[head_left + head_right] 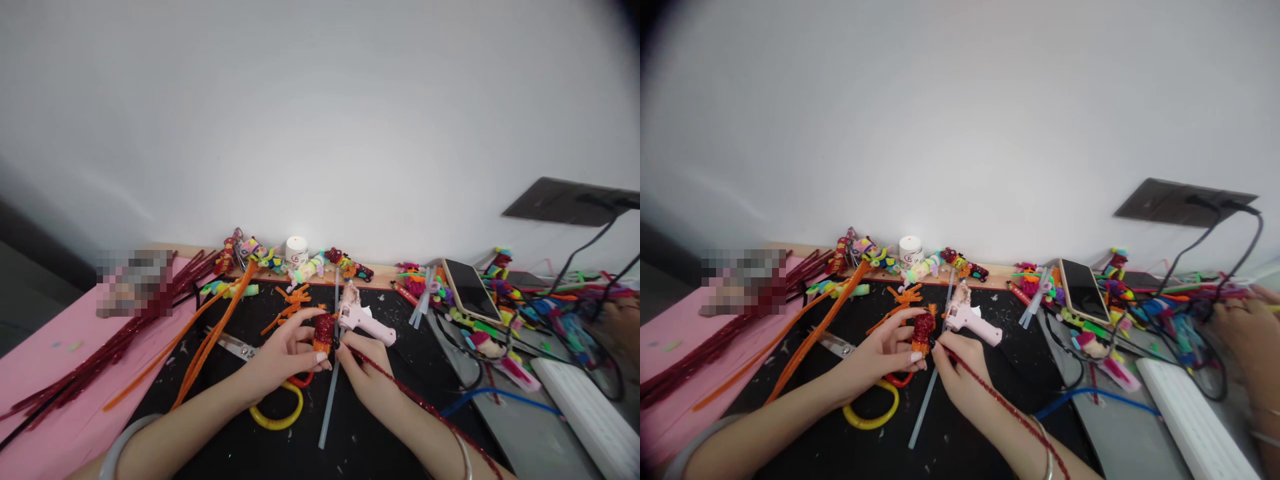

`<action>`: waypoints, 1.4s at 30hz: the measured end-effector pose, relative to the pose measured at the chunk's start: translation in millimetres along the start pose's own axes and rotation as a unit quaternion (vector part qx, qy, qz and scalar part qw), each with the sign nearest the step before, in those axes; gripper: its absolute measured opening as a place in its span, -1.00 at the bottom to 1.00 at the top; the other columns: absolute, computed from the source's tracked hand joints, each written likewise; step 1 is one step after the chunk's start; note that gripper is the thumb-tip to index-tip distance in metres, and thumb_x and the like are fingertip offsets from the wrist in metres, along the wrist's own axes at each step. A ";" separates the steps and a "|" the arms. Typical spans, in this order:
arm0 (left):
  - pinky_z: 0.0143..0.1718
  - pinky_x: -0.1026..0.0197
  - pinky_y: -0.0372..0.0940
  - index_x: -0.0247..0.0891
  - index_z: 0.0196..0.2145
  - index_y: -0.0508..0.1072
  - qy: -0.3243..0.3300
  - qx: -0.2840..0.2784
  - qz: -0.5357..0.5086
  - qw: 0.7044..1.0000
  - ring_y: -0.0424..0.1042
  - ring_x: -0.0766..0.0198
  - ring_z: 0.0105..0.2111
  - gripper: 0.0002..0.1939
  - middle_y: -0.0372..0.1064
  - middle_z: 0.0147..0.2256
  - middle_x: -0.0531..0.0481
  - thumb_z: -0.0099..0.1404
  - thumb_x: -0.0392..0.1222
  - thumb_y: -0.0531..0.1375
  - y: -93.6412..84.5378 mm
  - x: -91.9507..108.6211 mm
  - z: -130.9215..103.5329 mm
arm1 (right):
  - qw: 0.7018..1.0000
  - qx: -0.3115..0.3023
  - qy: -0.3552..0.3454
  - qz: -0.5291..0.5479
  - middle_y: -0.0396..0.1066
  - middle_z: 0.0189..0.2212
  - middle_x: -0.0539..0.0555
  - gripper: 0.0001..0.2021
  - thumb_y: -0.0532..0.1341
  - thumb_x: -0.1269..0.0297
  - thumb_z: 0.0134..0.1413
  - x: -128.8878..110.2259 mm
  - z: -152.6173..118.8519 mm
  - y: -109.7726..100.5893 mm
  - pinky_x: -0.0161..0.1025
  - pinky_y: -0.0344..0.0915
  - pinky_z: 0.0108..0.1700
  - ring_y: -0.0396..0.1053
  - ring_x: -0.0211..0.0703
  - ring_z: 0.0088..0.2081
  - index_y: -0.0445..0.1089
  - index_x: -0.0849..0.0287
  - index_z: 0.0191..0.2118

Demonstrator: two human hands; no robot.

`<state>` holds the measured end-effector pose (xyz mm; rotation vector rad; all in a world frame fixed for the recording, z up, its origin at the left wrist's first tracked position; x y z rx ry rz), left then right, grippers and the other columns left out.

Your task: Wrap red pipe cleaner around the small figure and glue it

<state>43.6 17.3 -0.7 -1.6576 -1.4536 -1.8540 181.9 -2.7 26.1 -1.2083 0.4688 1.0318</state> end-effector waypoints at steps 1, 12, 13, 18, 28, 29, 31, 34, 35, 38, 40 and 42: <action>-0.25 0.23 0.32 -0.09 0.08 0.17 -0.002 0.001 0.003 1.000 0.47 0.32 -0.35 -0.39 0.38 -0.22 -0.02 0.12 -0.29 0.31 0.0 0.1 -0.2 | 1.000 0.001 -0.001 -0.001 0.10 -0.65 -0.11 -0.66 0.03 0.36 0.22 -0.2 0.2 -0.1 -0.34 0.04 -0.53 0.07 -0.32 -0.59 0.16 0.15 -0.61; -0.50 0.36 0.29 -0.08 0.07 0.15 -0.011 0.004 0.048 0.999 0.47 0.36 -0.48 -0.39 0.36 -0.24 0.00 0.12 -0.27 0.29 0.1 0.6 0.2 | 1.000 -0.002 0.007 -0.004 0.04 -0.65 -0.11 -0.66 0.03 0.35 0.22 0.7 0.0 0.3 -0.31 0.02 -0.52 0.03 -0.31 -0.59 0.10 0.13 -0.60; -0.52 0.37 0.28 -0.07 0.07 0.15 -0.012 0.003 0.050 0.999 0.47 0.36 -0.48 -0.40 0.35 -0.24 0.01 0.13 -0.28 0.29 -0.2 0.5 0.1 | 1.000 -0.001 0.008 -0.002 0.03 -0.65 -0.12 -0.66 0.04 0.34 0.22 1.3 -0.3 0.6 -0.31 0.02 -0.52 0.03 -0.31 -0.59 0.09 0.13 -0.60; -0.49 0.38 0.30 -0.06 0.07 0.15 -0.006 -0.013 0.042 0.999 0.48 0.36 -0.46 -0.41 0.33 -0.23 0.01 0.14 -0.31 0.28 -1.2 -0.5 -0.1 | 1.000 -0.009 0.009 -0.005 0.07 -0.65 -0.11 -0.66 0.03 0.34 0.22 2.0 -0.5 1.9 -0.32 0.03 -0.52 0.05 -0.31 -0.59 0.11 0.14 -0.60; -0.43 0.36 0.34 -0.05 0.06 0.16 0.005 -0.020 0.035 0.999 0.50 0.33 -0.43 -0.44 0.31 -0.23 0.03 0.15 -0.32 0.27 -1.7 -1.4 0.0 | 1.000 -0.015 -0.009 -0.007 0.12 -0.64 -0.10 -0.69 0.03 0.39 0.22 1.8 -1.8 3.5 -0.33 0.03 -0.50 0.08 -0.32 -0.57 0.16 0.16 -0.58; -0.42 0.35 0.35 -0.05 0.05 0.16 0.007 -0.019 0.036 0.999 0.51 0.33 -0.42 -0.45 0.31 -0.23 0.03 0.16 -0.30 0.26 -1.7 -1.2 -0.1 | 1.000 -0.014 -0.011 -0.008 0.12 -0.64 -0.10 -0.69 0.03 0.39 0.22 2.4 -2.0 3.7 -0.34 0.03 -0.49 0.08 -0.33 -0.57 0.16 0.16 -0.58; -0.43 0.35 0.36 -0.06 0.04 0.17 0.009 -0.012 0.037 0.999 0.51 0.32 -0.44 -0.49 0.32 -0.22 0.03 0.18 -0.27 0.25 -2.0 -1.2 0.0 | 1.000 -0.015 -0.014 -0.008 0.10 -0.64 -0.10 -0.69 0.03 0.38 0.22 2.8 -2.5 4.0 -0.34 0.02 -0.49 0.07 -0.33 -0.57 0.14 0.16 -0.58; -0.47 0.36 0.35 -0.06 0.01 0.19 0.007 0.003 0.041 0.999 0.52 0.33 -0.48 -0.55 0.33 -0.21 0.03 0.20 -0.23 0.23 -2.8 -2.7 0.2 | 1.000 -0.022 -0.017 -0.006 0.09 -0.63 -0.10 -0.69 0.03 0.38 0.22 1.2 -3.0 4.4 -0.34 0.02 -0.49 0.06 -0.33 -0.57 0.14 0.16 -0.57; -0.48 0.36 0.35 -0.06 0.00 0.20 0.007 0.007 0.044 0.999 0.52 0.32 -0.48 -0.57 0.33 -0.21 0.03 0.20 -0.23 0.23 -3.0 -3.2 0.3 | 1.000 -0.025 -0.018 -0.006 0.10 -0.63 -0.10 -0.70 0.03 0.38 0.23 0.5 -3.0 4.5 -0.34 0.02 -0.49 0.07 -0.33 -0.57 0.14 0.16 -0.56; -0.51 0.36 0.35 -0.06 -0.01 0.20 0.012 0.019 0.061 0.998 0.53 0.31 -0.50 -0.58 0.35 -0.22 0.03 0.20 -0.21 0.23 -2.9 -3.4 0.5 | 1.000 -0.026 -0.017 -0.006 0.10 -0.63 -0.10 -0.70 0.02 0.37 0.23 -1.4 -2.4 4.1 -0.33 0.02 -0.49 0.06 -0.33 -0.57 0.13 0.16 -0.56; -0.51 0.35 0.35 -0.08 -0.01 0.20 0.019 0.025 0.075 0.997 0.52 0.31 -0.51 -0.58 0.36 -0.24 0.03 0.20 -0.20 0.23 -2.4 -2.1 0.5 | 1.000 -0.023 -0.018 -0.007 0.07 -0.64 -0.11 -0.69 0.02 0.37 0.22 -2.4 -1.8 3.3 -0.33 0.01 -0.50 0.05 -0.33 -0.58 0.12 0.15 -0.57; -0.51 0.34 0.34 -0.10 -0.01 0.21 0.031 0.030 0.091 0.995 0.52 0.31 -0.51 -0.58 0.36 -0.26 0.03 0.20 -0.20 0.22 -1.6 0.4 0.3 | 0.999 -0.024 -0.021 -0.012 0.05 -0.64 -0.11 -0.68 0.01 0.37 0.23 -3.4 -1.4 2.4 -0.33 0.00 -0.51 0.04 -0.33 -0.58 0.12 0.15 -0.58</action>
Point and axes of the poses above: each hand's wrist, its own z-axis towards the middle knuckle, its own y-axis out of the palm, x = y × z, the point moved 5 cm from there along z, towards the middle knuckle
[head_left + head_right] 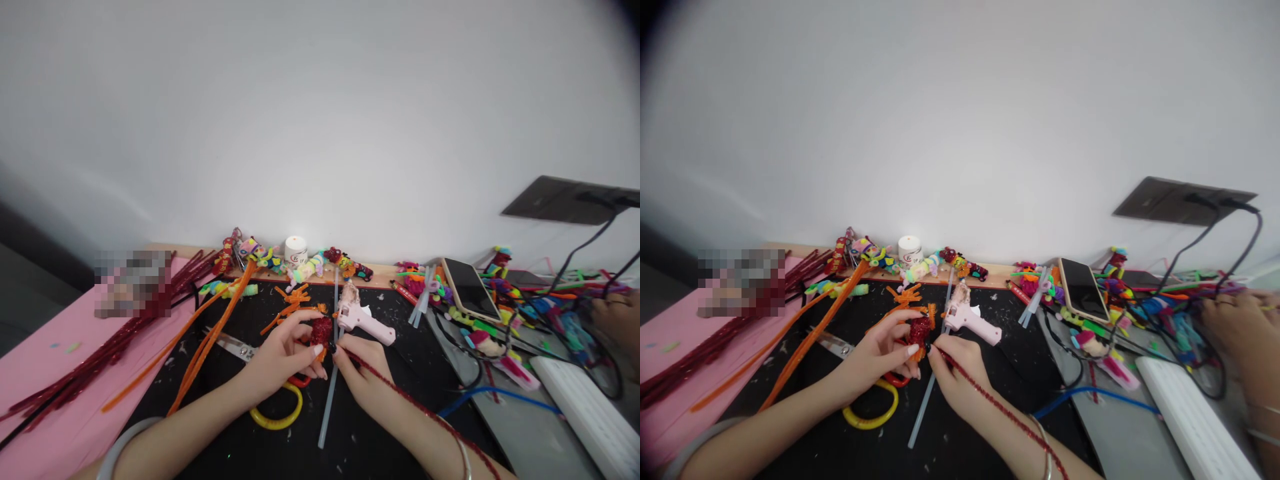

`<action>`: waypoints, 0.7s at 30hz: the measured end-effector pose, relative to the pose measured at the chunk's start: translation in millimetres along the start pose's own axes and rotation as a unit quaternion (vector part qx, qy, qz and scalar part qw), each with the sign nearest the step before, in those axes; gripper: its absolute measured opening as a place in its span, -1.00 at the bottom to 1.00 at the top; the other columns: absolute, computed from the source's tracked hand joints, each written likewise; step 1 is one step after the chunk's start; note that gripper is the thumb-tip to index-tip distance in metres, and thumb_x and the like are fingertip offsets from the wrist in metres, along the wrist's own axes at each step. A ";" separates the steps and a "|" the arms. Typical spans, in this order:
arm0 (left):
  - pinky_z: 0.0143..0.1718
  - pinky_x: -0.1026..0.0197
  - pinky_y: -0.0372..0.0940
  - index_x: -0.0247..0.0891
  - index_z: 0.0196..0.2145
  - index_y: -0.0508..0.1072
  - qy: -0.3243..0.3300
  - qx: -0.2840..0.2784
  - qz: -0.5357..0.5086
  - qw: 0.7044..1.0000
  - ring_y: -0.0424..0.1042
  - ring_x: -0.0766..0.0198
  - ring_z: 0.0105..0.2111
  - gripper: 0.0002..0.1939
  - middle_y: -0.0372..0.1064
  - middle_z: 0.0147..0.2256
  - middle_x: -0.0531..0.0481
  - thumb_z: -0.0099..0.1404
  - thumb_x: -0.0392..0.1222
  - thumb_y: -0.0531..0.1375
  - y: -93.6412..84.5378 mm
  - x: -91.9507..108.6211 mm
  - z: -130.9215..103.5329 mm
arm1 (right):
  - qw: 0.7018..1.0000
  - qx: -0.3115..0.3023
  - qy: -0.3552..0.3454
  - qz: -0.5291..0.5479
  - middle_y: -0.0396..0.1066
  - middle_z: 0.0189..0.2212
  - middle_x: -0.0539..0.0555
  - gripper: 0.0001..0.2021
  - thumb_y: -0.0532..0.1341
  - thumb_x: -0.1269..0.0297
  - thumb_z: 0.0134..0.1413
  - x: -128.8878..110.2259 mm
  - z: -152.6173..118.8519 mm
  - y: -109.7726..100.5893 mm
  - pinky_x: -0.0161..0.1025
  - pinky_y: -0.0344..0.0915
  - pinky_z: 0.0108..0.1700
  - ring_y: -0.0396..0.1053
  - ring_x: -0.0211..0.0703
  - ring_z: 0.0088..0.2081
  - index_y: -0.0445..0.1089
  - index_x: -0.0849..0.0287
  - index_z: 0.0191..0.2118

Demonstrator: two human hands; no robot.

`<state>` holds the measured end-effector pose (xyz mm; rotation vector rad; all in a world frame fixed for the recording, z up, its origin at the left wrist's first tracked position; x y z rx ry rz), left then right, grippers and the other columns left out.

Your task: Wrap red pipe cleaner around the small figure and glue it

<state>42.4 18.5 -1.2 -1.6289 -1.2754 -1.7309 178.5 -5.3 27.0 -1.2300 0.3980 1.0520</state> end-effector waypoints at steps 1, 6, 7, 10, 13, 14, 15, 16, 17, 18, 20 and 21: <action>-0.50 0.33 0.34 -0.10 -0.01 0.21 0.008 0.004 0.008 1.000 0.51 0.31 -0.50 -0.58 0.37 -0.26 0.03 0.20 -0.20 0.22 0.0 1.6 -0.1 | 1.000 -0.001 -0.006 -0.003 0.05 -0.64 -0.11 -0.69 0.00 0.38 0.23 -0.9 0.1 -0.5 -0.33 0.01 -0.51 0.04 -0.32 -0.58 0.12 0.15 -0.57; -0.44 0.27 0.36 -0.12 -0.02 0.25 0.033 0.038 0.036 0.998 0.50 0.31 -0.49 -0.60 0.33 -0.23 0.01 0.19 -0.21 0.22 -1.7 4.9 -1.4 | 0.995 -0.029 -0.072 -0.068 0.09 -0.63 -0.07 -0.71 -0.05 0.42 0.21 -8.5 -1.4 1.6 -0.30 0.03 -0.51 0.07 -0.28 -0.59 0.14 0.12 -0.54; -0.41 0.25 0.36 -0.13 -0.02 0.27 0.038 0.045 0.044 0.997 0.49 0.31 -0.48 -0.61 0.32 -0.22 0.00 0.19 -0.22 0.21 -2.3 4.6 -2.0 | 0.991 -0.033 -0.088 -0.099 0.12 -0.63 -0.06 -0.72 -0.05 0.44 0.20 -10.2 -2.3 3.0 -0.29 0.04 -0.50 0.08 -0.27 -0.59 0.16 0.12 -0.54; -0.45 0.29 0.32 -0.18 -0.03 0.33 0.066 0.062 0.116 0.989 0.45 0.32 -0.49 -0.64 0.36 -0.31 0.02 0.18 -0.26 0.20 -3.2 4.6 -4.5 | 0.969 -0.027 -0.154 -0.189 0.18 -0.64 -0.03 -0.75 -0.03 0.45 0.15 -17.1 -5.9 7.4 -0.27 0.04 -0.48 0.11 -0.25 -0.59 0.19 0.13 -0.53; -0.54 0.33 0.25 -0.23 -0.04 0.37 0.088 0.073 0.189 0.975 0.38 0.35 -0.55 -0.64 0.37 -0.46 0.05 0.18 -0.29 0.20 -3.6 6.7 -6.2 | 0.956 -0.032 -0.183 -0.226 0.22 -0.63 -0.03 -0.78 0.01 0.42 0.13 -20.0 -7.9 10.2 -0.27 0.05 -0.48 0.14 -0.25 -0.59 0.22 0.16 -0.52; -0.51 0.32 0.27 -0.22 -0.03 0.37 0.089 0.073 0.190 0.975 0.39 0.34 -0.53 -0.64 0.39 -0.43 0.03 0.18 -0.28 0.20 -3.9 7.5 -6.0 | 0.957 -0.040 -0.176 -0.228 0.24 -0.62 -0.02 -0.80 0.02 0.41 0.13 -18.9 -7.4 10.2 -0.28 0.07 -0.47 0.17 -0.24 -0.58 0.24 0.17 -0.50; -0.46 0.30 0.31 -0.20 -0.03 0.36 0.089 0.073 0.178 0.977 0.41 0.33 -0.50 -0.64 0.40 -0.36 0.01 0.19 -0.27 0.19 -4.6 8.4 -5.4 | 0.959 -0.049 -0.162 -0.226 0.27 -0.60 -0.01 -0.82 0.02 0.40 0.13 -16.9 -6.3 9.5 -0.28 0.09 -0.46 0.20 -0.23 -0.56 0.26 0.17 -0.47; -0.40 0.27 0.34 -0.18 -0.01 0.34 0.085 0.073 0.161 0.981 0.44 0.31 -0.45 -0.63 0.39 -0.28 -0.02 0.21 -0.25 0.18 -5.6 9.1 -4.4 | 0.962 -0.055 -0.146 -0.224 0.30 -0.57 0.00 -0.84 0.03 0.38 0.13 -14.1 -4.8 8.1 -0.29 0.12 -0.45 0.23 -0.22 -0.54 0.29 0.18 -0.43; -0.35 0.24 0.36 -0.16 0.00 0.31 0.080 0.073 0.140 0.984 0.46 0.29 -0.41 -0.63 0.38 -0.20 -0.04 0.22 -0.24 0.18 -7.1 9.7 -3.1 | 0.965 -0.058 -0.127 -0.223 0.33 -0.53 0.02 -0.87 0.05 0.37 0.13 -10.7 -2.9 5.9 -0.29 0.15 -0.43 0.27 -0.20 -0.50 0.31 0.18 -0.38; -0.31 0.21 0.37 -0.14 0.02 0.29 0.075 0.075 0.119 0.987 0.47 0.28 -0.39 -0.61 0.35 -0.15 -0.06 0.23 -0.22 0.18 -8.9 10.3 -1.5 | 0.968 -0.056 -0.109 -0.220 0.36 -0.49 0.03 -0.88 0.06 0.36 0.14 -7.1 -0.9 3.0 -0.29 0.19 -0.40 0.30 -0.18 -0.45 0.32 0.19 -0.33; -0.31 0.19 0.38 -0.12 0.05 0.23 0.068 0.074 0.077 0.992 0.48 0.28 -0.39 -0.57 0.35 -0.15 -0.06 0.23 -0.20 0.18 -12.8 11.2 1.7 | 0.972 -0.029 -0.079 -0.218 0.39 -0.40 0.07 -0.87 0.07 0.35 0.14 -0.4 3.7 -5.5 -0.26 0.25 -0.30 0.34 -0.13 -0.35 0.32 0.18 -0.22; -0.31 0.19 0.38 -0.11 0.07 0.21 0.065 0.073 0.057 0.994 0.48 0.28 -0.39 -0.55 0.36 -0.18 -0.05 0.23 -0.19 0.18 -14.7 11.6 3.2 | 0.973 -0.014 -0.069 -0.218 0.40 -0.35 0.09 -0.86 0.07 0.37 0.14 2.4 5.9 -9.8 -0.23 0.27 -0.25 0.35 -0.11 -0.29 0.31 0.18 -0.19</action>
Point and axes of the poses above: each hand's wrist, its own z-axis towards the middle knuckle, its own y-axis out of the palm, x = y × z, the point moved 5 cm from there along z, towards the middle knuckle
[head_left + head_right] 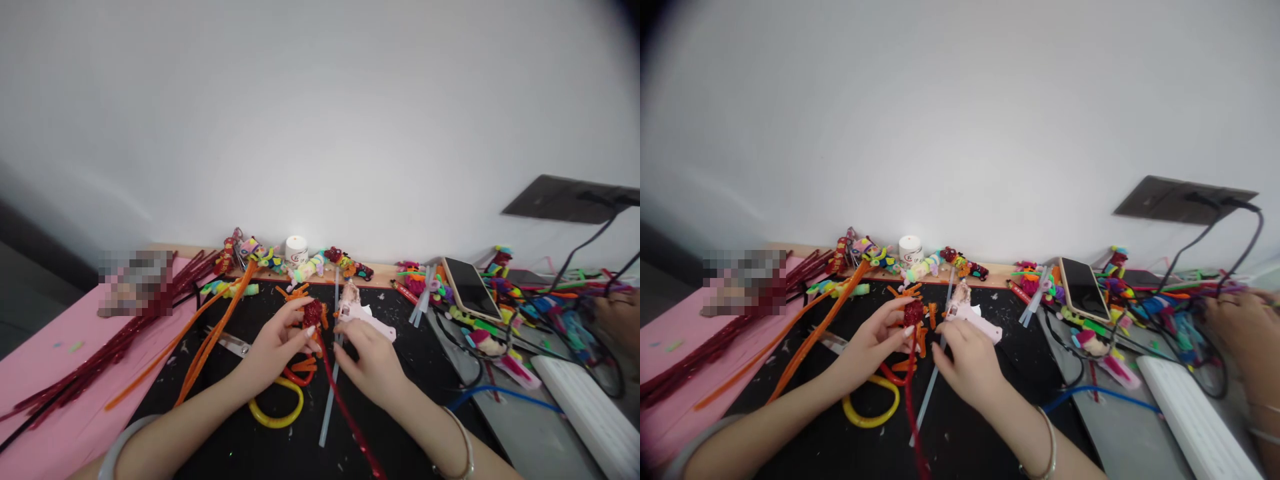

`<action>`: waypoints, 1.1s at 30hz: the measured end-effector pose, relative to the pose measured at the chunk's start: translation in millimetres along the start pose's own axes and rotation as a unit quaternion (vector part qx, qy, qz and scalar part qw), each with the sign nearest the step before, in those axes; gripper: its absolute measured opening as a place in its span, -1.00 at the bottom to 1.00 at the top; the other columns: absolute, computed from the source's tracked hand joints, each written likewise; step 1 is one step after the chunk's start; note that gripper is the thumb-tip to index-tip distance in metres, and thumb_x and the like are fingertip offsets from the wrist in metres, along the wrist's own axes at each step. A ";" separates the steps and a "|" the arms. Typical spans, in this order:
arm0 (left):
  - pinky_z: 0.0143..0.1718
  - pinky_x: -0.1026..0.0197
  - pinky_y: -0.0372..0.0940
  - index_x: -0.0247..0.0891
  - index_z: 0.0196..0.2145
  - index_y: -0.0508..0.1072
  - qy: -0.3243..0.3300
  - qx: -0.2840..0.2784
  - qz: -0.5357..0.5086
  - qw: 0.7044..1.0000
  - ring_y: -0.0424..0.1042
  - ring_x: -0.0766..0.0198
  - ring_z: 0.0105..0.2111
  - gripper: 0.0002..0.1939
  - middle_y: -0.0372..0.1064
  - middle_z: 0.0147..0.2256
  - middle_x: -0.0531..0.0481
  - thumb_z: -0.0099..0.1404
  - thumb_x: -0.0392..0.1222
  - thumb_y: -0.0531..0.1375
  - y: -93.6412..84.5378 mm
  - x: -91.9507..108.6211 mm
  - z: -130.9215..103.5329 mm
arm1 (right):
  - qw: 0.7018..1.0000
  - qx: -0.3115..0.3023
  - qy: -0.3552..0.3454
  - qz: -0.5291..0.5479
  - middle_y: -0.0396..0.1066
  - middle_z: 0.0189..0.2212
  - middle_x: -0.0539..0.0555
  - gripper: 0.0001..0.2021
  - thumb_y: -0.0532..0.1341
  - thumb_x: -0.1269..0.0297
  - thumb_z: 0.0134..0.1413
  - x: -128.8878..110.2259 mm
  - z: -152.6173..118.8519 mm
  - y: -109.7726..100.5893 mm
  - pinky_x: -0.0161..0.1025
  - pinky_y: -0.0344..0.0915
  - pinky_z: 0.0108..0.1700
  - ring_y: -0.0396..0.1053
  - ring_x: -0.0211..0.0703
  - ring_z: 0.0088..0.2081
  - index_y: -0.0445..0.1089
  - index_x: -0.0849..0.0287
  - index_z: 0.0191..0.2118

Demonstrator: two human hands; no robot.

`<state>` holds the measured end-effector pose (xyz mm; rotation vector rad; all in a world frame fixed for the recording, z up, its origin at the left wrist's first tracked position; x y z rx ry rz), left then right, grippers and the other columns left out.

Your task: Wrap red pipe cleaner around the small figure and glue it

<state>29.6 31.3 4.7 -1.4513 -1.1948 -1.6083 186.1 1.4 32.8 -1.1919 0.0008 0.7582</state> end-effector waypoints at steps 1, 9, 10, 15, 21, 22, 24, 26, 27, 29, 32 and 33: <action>-0.31 0.19 0.38 -0.11 0.07 0.19 -0.006 0.001 -0.019 1.000 0.48 0.28 -0.40 -0.54 0.36 -0.21 -0.03 0.23 -0.19 0.19 -1.7 -0.1 1.6 | 1.000 0.014 0.012 -0.007 0.39 -0.30 0.11 -0.84 0.07 0.38 0.13 4.5 1.5 -2.8 -0.20 0.27 -0.19 0.34 -0.08 -0.23 0.31 0.17 -0.16; -0.35 0.27 0.36 -0.12 0.10 0.15 -0.055 -0.003 -0.136 0.989 0.44 0.36 -0.45 -0.45 0.36 -0.31 0.02 0.19 -0.20 0.25 -5.4 4.1 4.2 | 0.964 0.052 0.173 -0.196 0.27 -0.05 0.28 -0.57 0.09 0.45 -0.07 37.1 3.1 -13.2 -0.04 0.26 -0.14 0.25 0.13 -0.09 0.25 0.29 0.00; -0.34 0.27 0.36 -0.12 0.10 0.14 -0.058 0.000 -0.144 0.988 0.44 0.36 -0.45 -0.43 0.36 -0.31 0.02 0.19 -0.21 0.26 -5.7 4.7 3.7 | 0.961 0.043 0.183 -0.204 0.28 -0.06 0.28 -0.56 0.10 0.43 -0.08 39.6 2.2 -11.9 -0.05 0.26 -0.16 0.26 0.13 -0.11 0.25 0.29 0.01; -0.30 0.27 0.33 -0.09 0.13 0.14 -0.062 -0.013 -0.181 0.981 0.41 0.38 -0.43 -0.44 0.36 -0.37 0.05 0.22 -0.25 0.23 -4.5 6.1 0.7 | 0.953 0.007 0.193 -0.233 0.32 -0.19 0.27 -0.56 0.15 0.38 -0.14 46.8 -0.2 -6.7 -0.09 0.24 -0.25 0.26 0.13 -0.18 0.28 0.28 -0.03; -0.29 0.31 0.30 -0.05 0.16 0.12 -0.077 -0.026 -0.218 0.973 0.38 0.41 -0.44 -0.43 0.35 -0.42 0.07 0.24 -0.30 0.20 -1.9 6.1 -2.6 | 0.965 -0.008 0.173 -0.199 0.37 -0.32 0.18 -0.64 0.14 0.45 -0.15 50.0 2.7 -7.2 -0.12 0.23 -0.22 0.29 0.07 -0.23 0.33 0.23 -0.12; -0.30 0.31 0.29 -0.05 0.16 0.12 -0.078 -0.027 -0.220 0.972 0.37 0.41 -0.44 -0.43 0.35 -0.42 0.07 0.24 -0.30 0.20 -1.6 6.1 -2.7 | 0.967 -0.007 0.174 -0.187 0.37 -0.32 0.18 -0.64 0.13 0.46 -0.16 50.3 3.0 -7.5 -0.13 0.24 -0.20 0.30 0.06 -0.22 0.33 0.22 -0.13; -0.31 0.31 0.29 -0.05 0.16 0.13 -0.079 -0.025 -0.222 0.971 0.37 0.40 -0.44 -0.44 0.35 -0.42 0.07 0.25 -0.30 0.20 -1.8 5.7 -2.4 | 0.971 -0.004 0.179 -0.160 0.39 -0.29 0.17 -0.63 0.13 0.48 -0.16 50.6 3.0 -7.9 -0.14 0.25 -0.18 0.33 0.03 -0.21 0.33 0.21 -0.12; -0.31 0.31 0.29 -0.04 0.15 0.14 -0.075 -0.021 -0.226 0.971 0.37 0.41 -0.44 -0.45 0.36 -0.40 0.07 0.26 -0.30 0.19 -3.0 4.7 -1.7 | 0.975 0.009 0.180 -0.128 0.39 -0.24 0.16 -0.62 0.13 0.48 -0.14 49.9 2.7 -8.8 -0.14 0.27 -0.16 0.36 0.01 -0.20 0.31 0.21 -0.09; -0.30 0.31 0.29 -0.04 0.15 0.15 -0.074 -0.019 -0.228 0.971 0.38 0.41 -0.43 -0.46 0.36 -0.39 0.06 0.26 -0.30 0.19 -4.0 3.8 -1.3 | 0.978 0.020 0.175 -0.109 0.39 -0.21 0.16 -0.61 0.13 0.47 -0.12 48.9 2.6 -9.3 -0.14 0.28 -0.14 0.36 0.00 -0.19 0.30 0.21 -0.07; -0.29 0.31 0.30 -0.04 0.15 0.16 -0.072 -0.015 -0.232 0.970 0.38 0.41 -0.42 -0.47 0.37 -0.37 0.06 0.26 -0.30 0.18 -6.2 1.5 -0.5 | 0.985 0.042 0.153 -0.063 0.38 -0.16 0.17 -0.63 0.13 0.45 -0.08 46.0 2.5 -10.3 -0.14 0.29 -0.13 0.37 -0.01 -0.17 0.28 0.20 -0.06; -0.26 0.30 0.30 -0.04 0.17 0.14 -0.073 -0.008 -0.233 0.970 0.39 0.40 -0.41 -0.45 0.37 -0.41 0.07 0.27 -0.30 0.18 -9.5 -2.1 0.8 | 0.991 0.064 0.114 0.026 0.41 -0.20 0.14 -0.72 0.15 0.37 0.00 41.2 2.4 -10.0 -0.19 0.32 -0.19 0.40 -0.06 -0.20 0.30 0.20 -0.10; -0.26 0.30 0.30 -0.03 0.17 0.13 -0.073 -0.006 -0.233 0.970 0.39 0.40 -0.41 -0.44 0.37 -0.43 0.07 0.27 -0.29 0.18 -10.3 -2.9 1.2 | 0.990 0.067 0.110 0.056 0.43 -0.24 0.13 -0.76 0.16 0.35 0.02 40.0 2.2 -9.3 -0.22 0.33 -0.22 0.41 -0.09 -0.25 0.31 0.19 -0.13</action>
Point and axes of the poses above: each hand's wrist, its own z-axis towards the middle knuckle, its own y-axis out of the palm, x = y × z, the point moved 5 cm from there along z, towards the middle knuckle
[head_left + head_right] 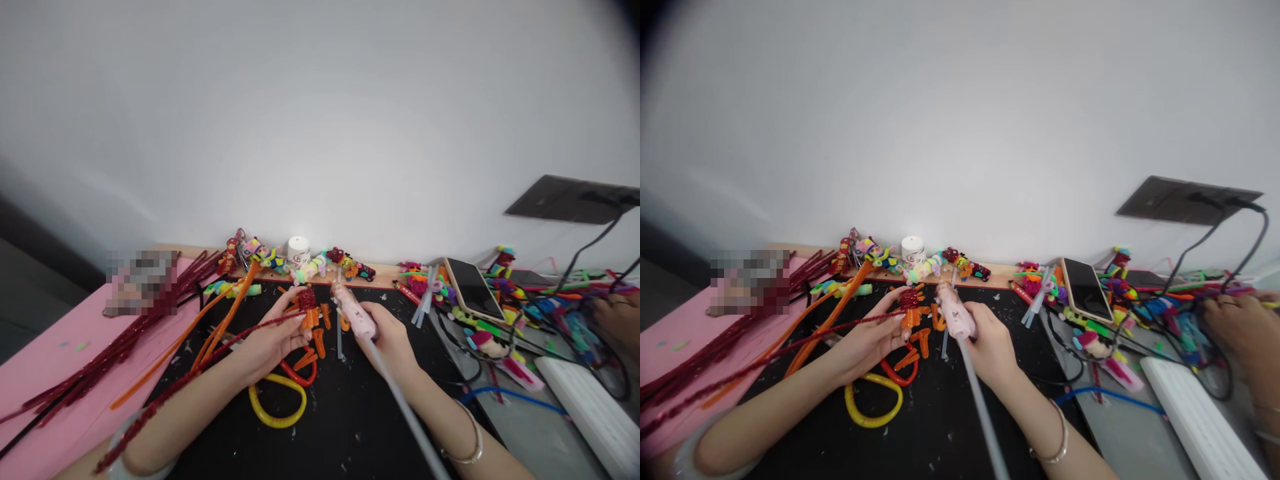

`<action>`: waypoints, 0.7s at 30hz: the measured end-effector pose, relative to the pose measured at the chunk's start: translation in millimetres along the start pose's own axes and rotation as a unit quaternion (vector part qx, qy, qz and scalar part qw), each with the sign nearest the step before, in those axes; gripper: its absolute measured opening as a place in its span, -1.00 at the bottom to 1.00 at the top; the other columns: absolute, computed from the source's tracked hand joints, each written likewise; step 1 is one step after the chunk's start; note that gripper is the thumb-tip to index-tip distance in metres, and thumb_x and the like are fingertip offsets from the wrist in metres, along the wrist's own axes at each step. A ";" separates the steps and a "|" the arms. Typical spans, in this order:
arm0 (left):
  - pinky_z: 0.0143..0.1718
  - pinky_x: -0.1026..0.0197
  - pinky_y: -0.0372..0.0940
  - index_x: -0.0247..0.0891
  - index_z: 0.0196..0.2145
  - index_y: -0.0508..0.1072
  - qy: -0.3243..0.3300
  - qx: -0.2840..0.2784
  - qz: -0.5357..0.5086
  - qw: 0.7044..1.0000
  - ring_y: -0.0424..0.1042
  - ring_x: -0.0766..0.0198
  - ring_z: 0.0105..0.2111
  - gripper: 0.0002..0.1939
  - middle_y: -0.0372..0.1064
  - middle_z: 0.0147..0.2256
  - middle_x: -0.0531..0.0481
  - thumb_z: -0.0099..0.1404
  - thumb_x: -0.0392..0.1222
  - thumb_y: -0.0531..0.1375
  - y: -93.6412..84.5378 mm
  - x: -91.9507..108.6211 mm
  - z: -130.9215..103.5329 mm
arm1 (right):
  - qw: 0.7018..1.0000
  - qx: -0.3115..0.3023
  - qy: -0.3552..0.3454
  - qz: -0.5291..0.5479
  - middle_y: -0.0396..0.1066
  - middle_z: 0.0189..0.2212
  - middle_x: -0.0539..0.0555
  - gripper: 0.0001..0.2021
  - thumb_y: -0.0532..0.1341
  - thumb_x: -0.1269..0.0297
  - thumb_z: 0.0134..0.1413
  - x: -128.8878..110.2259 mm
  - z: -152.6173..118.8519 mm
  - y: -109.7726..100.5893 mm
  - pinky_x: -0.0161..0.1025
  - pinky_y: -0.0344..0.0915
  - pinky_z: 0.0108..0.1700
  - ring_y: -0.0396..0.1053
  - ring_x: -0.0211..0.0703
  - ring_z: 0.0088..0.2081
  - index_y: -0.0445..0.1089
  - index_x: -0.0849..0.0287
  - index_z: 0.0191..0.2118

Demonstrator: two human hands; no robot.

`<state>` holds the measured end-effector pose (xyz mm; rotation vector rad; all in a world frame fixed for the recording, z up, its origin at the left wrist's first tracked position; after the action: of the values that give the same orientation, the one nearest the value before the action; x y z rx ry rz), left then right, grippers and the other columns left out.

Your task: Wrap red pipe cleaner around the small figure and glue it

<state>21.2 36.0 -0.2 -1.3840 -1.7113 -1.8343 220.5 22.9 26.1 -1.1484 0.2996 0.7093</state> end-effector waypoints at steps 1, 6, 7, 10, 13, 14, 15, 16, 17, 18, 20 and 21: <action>-0.26 0.30 0.30 -0.03 0.18 0.12 0.001 0.003 0.000 1.000 0.39 0.40 -0.41 -0.44 0.36 -0.45 0.07 0.27 -0.28 0.18 -0.8 0.0 0.5 | 1.000 -0.003 0.001 0.029 0.44 -0.28 0.11 -0.79 0.18 0.33 0.03 -1.0 -0.7 1.0 -0.24 0.34 -0.26 0.42 -0.12 -0.29 0.33 0.19 -0.16; -0.25 0.28 0.30 -0.03 0.17 0.15 0.016 0.024 -0.004 1.000 0.40 0.39 -0.41 -0.43 0.40 -0.36 0.03 0.25 -0.27 0.21 -3.2 1.5 2.2 | 0.991 -0.039 0.021 0.125 0.49 -0.39 0.05 -0.87 0.22 0.26 0.07 -8.1 -6.6 7.5 -0.30 0.34 -0.36 0.43 -0.18 -0.41 0.41 0.16 -0.25; -0.25 0.28 0.30 -0.02 0.17 0.16 0.018 0.026 -0.006 0.999 0.40 0.39 -0.40 -0.42 0.40 -0.34 0.02 0.24 -0.26 0.22 -3.5 1.6 2.4 | 0.990 -0.045 0.027 0.133 0.49 -0.40 0.04 -0.87 0.22 0.25 0.07 -9.2 -8.0 8.5 -0.31 0.33 -0.39 0.43 -0.19 -0.42 0.42 0.16 -0.27; -0.26 0.29 0.31 -0.01 0.16 0.18 0.018 0.029 -0.012 0.999 0.41 0.39 -0.40 -0.41 0.41 -0.32 0.02 0.21 -0.25 0.24 -3.9 1.3 3.3 | 0.987 -0.061 0.038 0.142 0.47 -0.46 0.01 -0.89 0.25 0.25 0.04 -11.1 -11.8 11.3 -0.32 0.31 -0.44 0.40 -0.20 -0.47 0.43 0.17 -0.31; -0.26 0.29 0.31 0.00 0.14 0.20 0.018 0.037 -0.009 0.999 0.42 0.38 -0.39 -0.40 0.41 -0.29 0.01 0.18 -0.26 0.26 -4.1 1.2 3.6 | 0.982 -0.086 0.035 0.163 0.46 -0.46 0.00 -0.88 0.25 0.25 0.04 -11.8 -14.2 15.8 -0.33 0.31 -0.41 0.40 -0.21 -0.46 0.43 0.17 -0.30; -0.26 0.29 0.31 0.00 0.14 0.21 0.017 0.041 -0.007 0.999 0.42 0.38 -0.39 -0.40 0.41 -0.29 0.02 0.18 -0.27 0.26 -4.0 1.2 3.7 | 0.980 -0.093 0.034 0.171 0.46 -0.45 0.00 -0.88 0.25 0.25 0.05 -11.8 -14.7 17.1 -0.33 0.31 -0.41 0.40 -0.21 -0.45 0.43 0.17 -0.30; -0.26 0.29 0.31 -0.01 0.13 0.21 0.017 0.043 -0.005 0.999 0.42 0.39 -0.39 -0.41 0.41 -0.29 0.02 0.17 -0.28 0.26 -3.8 1.2 3.6 | 0.979 -0.098 0.032 0.177 0.45 -0.44 0.00 -0.88 0.25 0.25 0.05 -11.8 -15.0 18.1 -0.33 0.31 -0.40 0.40 -0.21 -0.44 0.42 0.16 -0.30; -0.27 0.30 0.31 -0.01 0.13 0.22 0.017 0.042 -0.004 0.999 0.41 0.39 -0.40 -0.41 0.41 -0.30 0.02 0.17 -0.28 0.26 -3.3 1.2 3.6 | 0.978 -0.101 0.030 0.179 0.45 -0.44 0.00 -0.88 0.25 0.24 0.05 -11.8 -15.2 18.6 -0.33 0.30 -0.40 0.39 -0.21 -0.44 0.41 0.16 -0.30; -0.28 0.30 0.31 -0.01 0.13 0.22 0.017 0.040 -0.004 0.999 0.41 0.40 -0.40 -0.42 0.40 -0.30 0.03 0.18 -0.29 0.26 -2.8 1.2 3.5 | 0.978 -0.102 0.027 0.178 0.44 -0.44 0.00 -0.88 0.24 0.23 0.06 -12.1 -15.2 18.8 -0.33 0.30 -0.41 0.38 -0.22 -0.44 0.41 0.16 -0.31; -0.27 0.30 0.31 -0.01 0.13 0.22 0.018 0.037 -0.004 0.999 0.40 0.40 -0.40 -0.42 0.40 -0.30 0.03 0.18 -0.30 0.25 -2.1 1.5 3.4 | 0.979 -0.105 0.023 0.174 0.43 -0.45 -0.01 -0.88 0.24 0.23 0.06 -12.5 -15.2 18.7 -0.33 0.29 -0.42 0.38 -0.22 -0.45 0.40 0.16 -0.31; -0.27 0.30 0.31 -0.01 0.13 0.21 0.018 0.032 -0.005 0.999 0.40 0.41 -0.40 -0.42 0.39 -0.29 0.03 0.19 -0.31 0.24 -1.1 1.8 3.1 | 0.981 -0.107 0.015 0.163 0.42 -0.46 -0.01 -0.89 0.23 0.24 0.06 -13.8 -15.0 17.8 -0.33 0.28 -0.43 0.37 -0.22 -0.46 0.39 0.16 -0.31; -0.27 0.30 0.30 -0.02 0.13 0.21 0.017 0.034 -0.005 0.999 0.40 0.41 -0.41 -0.42 0.39 -0.29 0.03 0.19 -0.31 0.24 -0.9 1.9 2.9 | 0.982 -0.109 0.012 0.157 0.41 -0.46 -0.01 -0.90 0.23 0.26 0.06 -14.4 -14.9 17.3 -0.33 0.28 -0.43 0.37 -0.22 -0.46 0.39 0.16 -0.31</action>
<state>20.9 39.5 0.2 -1.3138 -1.7497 -1.7775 200.5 8.2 15.7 -1.3333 0.4371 1.0252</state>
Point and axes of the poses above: each hand's wrist, its own z-axis towards the middle knuckle, its own y-axis out of the palm, x = y × z, the point moved 5 cm from there along z, towards the middle knuckle
